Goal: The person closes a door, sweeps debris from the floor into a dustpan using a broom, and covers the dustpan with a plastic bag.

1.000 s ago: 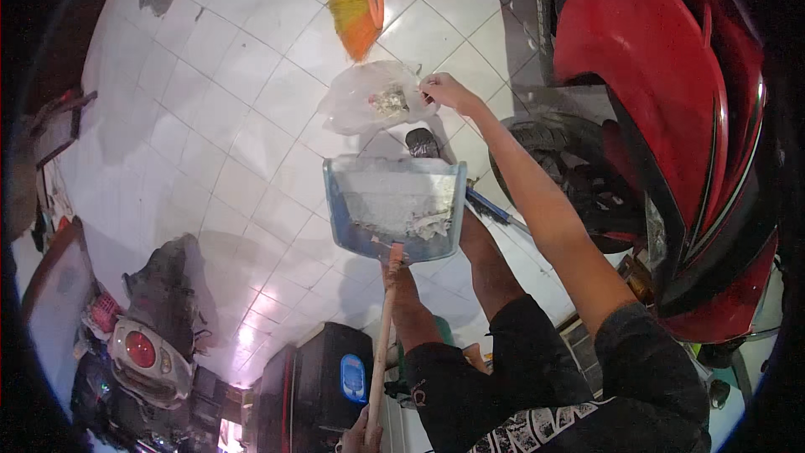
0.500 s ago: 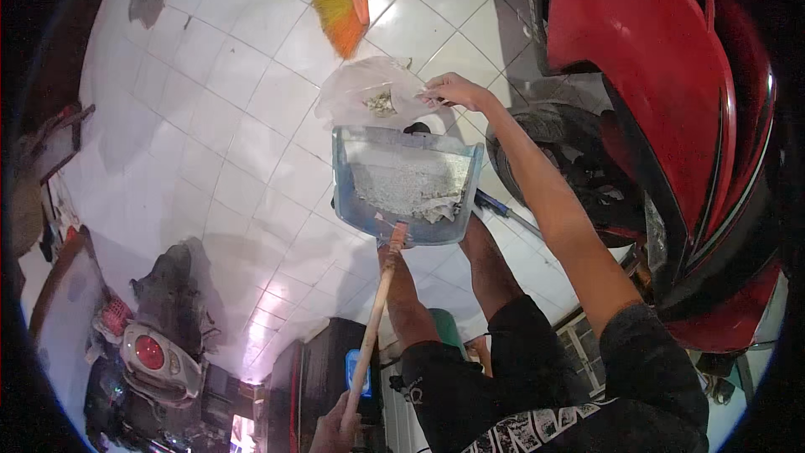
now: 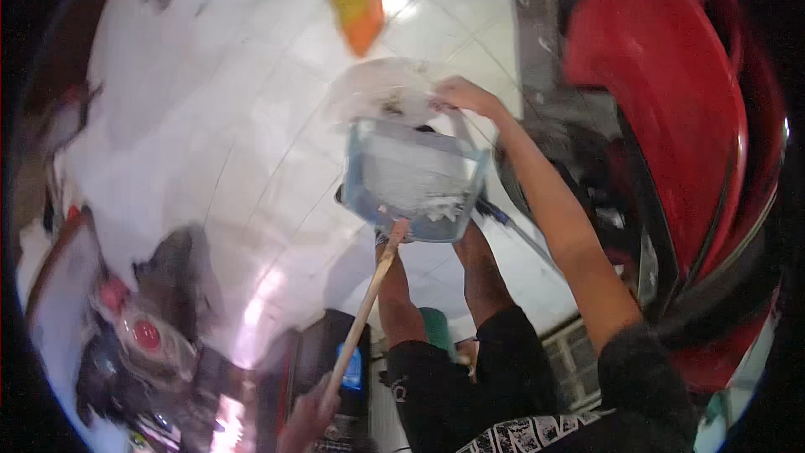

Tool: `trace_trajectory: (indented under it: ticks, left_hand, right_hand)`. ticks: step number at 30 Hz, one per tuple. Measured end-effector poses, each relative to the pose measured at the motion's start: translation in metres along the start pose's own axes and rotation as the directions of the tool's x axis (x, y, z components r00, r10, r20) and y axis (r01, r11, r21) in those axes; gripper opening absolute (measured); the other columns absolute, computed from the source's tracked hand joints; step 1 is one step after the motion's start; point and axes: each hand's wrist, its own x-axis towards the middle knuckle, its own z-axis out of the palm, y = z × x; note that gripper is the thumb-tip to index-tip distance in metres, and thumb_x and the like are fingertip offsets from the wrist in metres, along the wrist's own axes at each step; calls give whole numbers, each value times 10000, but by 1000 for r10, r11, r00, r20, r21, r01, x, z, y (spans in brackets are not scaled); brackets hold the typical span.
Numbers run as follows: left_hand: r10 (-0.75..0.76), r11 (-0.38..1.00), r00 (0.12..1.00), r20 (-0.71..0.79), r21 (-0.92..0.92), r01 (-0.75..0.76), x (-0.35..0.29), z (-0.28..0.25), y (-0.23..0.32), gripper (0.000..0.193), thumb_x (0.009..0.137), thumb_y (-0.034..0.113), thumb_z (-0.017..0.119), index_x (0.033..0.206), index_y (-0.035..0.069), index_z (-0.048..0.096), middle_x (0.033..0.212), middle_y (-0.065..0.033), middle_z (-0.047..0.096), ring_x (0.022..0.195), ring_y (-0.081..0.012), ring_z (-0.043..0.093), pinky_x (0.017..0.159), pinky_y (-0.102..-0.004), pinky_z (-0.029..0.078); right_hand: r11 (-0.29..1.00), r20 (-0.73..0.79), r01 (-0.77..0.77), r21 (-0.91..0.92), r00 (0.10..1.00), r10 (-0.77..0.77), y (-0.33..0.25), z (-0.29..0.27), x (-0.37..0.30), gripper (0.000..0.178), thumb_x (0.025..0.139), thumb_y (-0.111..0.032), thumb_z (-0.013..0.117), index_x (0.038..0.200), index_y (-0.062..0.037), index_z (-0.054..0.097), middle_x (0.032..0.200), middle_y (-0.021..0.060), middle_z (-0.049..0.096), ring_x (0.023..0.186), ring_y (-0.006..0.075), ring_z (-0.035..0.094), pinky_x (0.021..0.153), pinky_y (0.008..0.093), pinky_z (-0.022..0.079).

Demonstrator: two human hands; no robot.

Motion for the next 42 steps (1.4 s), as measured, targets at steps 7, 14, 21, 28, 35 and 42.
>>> trace_trajectory:
  ticks: [7,14,21,28,35,42]
  left_hand:
    - [282,949,954,-103,-115,-293,8,38,-15,545,901,258,513,1380,81,321,921,-243,617,786,-351,633,702,-419,476]
    - [168,867,980,-104,-458,-197,-8,134,-94,521,925,253,482,1384,92,296,904,-245,578,793,-336,611,698,-434,456]
    - [197,744,894,-403,-532,-404,12,260,-57,505,949,256,434,1388,70,268,680,-169,554,515,-295,537,541,-429,442]
    - [8,661,926,-378,-692,-289,-26,317,-36,532,961,304,395,1405,59,233,835,-211,580,717,-306,580,691,-441,472]
    - [-8,602,952,-306,-762,-239,-8,332,-28,531,959,289,390,1414,80,214,1039,-228,572,891,-322,578,818,-463,458]
    - [-21,765,999,-41,-644,-10,-6,269,-42,544,915,162,483,1395,62,249,899,-201,616,762,-279,623,700,-381,491]
  right_hand:
    - [989,-98,-93,119,990,105,35,-2,-47,235,895,-225,542,997,-18,585,910,45,607,871,143,588,806,284,469]
    - [970,-205,-216,111,950,236,85,63,-27,548,887,-259,527,1339,-7,346,1129,128,584,1027,216,555,905,345,415]
    - [953,-136,-302,-16,945,297,100,-22,8,425,899,-333,497,1243,-84,491,1181,50,582,1039,170,539,905,378,359]
    - [933,86,-280,-226,948,306,82,-55,3,498,921,-379,416,1308,-64,425,1254,50,530,1136,182,499,932,346,353]
    - [932,52,-324,-161,941,336,104,-59,28,446,926,-334,422,1281,-65,449,1290,77,510,1156,212,496,916,350,383]
    - [981,35,-92,169,996,87,154,-10,-19,315,905,-279,487,1155,-89,513,1078,96,624,956,226,612,829,343,475]
